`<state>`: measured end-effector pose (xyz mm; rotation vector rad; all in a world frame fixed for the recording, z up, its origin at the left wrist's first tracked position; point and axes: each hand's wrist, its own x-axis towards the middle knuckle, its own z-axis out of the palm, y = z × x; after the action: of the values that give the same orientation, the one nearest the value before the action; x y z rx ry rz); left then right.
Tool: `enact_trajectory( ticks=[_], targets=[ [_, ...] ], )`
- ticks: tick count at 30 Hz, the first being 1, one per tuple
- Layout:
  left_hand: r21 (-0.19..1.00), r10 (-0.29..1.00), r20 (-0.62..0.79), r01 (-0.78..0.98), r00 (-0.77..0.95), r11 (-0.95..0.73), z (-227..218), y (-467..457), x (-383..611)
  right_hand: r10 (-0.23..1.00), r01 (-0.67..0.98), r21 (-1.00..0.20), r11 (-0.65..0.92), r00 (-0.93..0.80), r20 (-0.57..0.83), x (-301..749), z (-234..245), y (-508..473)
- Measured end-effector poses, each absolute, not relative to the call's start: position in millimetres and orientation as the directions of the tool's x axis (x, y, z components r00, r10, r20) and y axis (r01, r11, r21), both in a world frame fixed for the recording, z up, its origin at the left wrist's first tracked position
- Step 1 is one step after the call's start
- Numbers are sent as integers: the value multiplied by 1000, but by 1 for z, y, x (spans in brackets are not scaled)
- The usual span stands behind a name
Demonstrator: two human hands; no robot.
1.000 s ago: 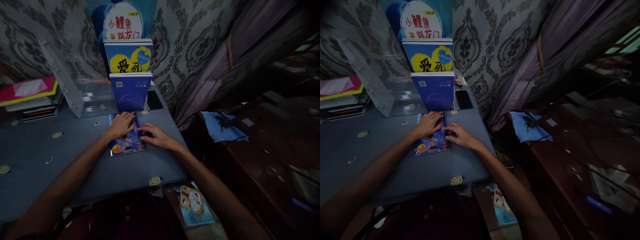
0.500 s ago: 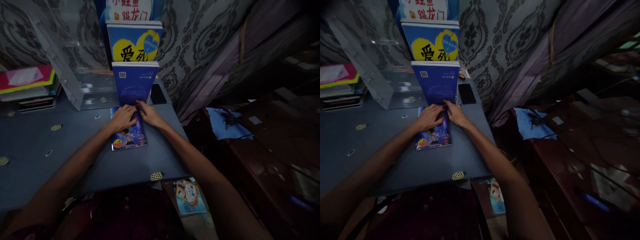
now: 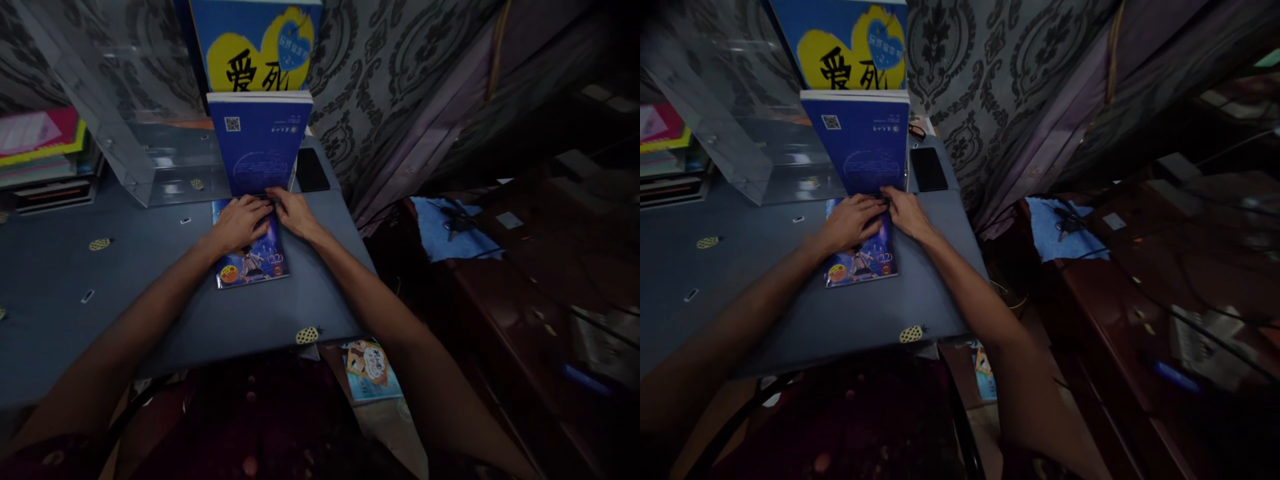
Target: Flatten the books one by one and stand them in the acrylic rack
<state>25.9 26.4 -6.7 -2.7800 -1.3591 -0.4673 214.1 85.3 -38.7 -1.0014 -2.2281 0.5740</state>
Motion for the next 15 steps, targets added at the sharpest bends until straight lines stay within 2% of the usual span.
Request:
enact_trajectory(
  ticks=[8, 15],
  targets=[
    [94, 680, 259, 683, 685, -724, 0, 19, 30, 778, 503, -610, 612, -523, 349, 214, -38, 86],
    [229, 609, 252, 565, 752, -792, 6, -19, 27, 774, 501, -607, 617, -526, 352, 213, -38, 86]
  ],
)
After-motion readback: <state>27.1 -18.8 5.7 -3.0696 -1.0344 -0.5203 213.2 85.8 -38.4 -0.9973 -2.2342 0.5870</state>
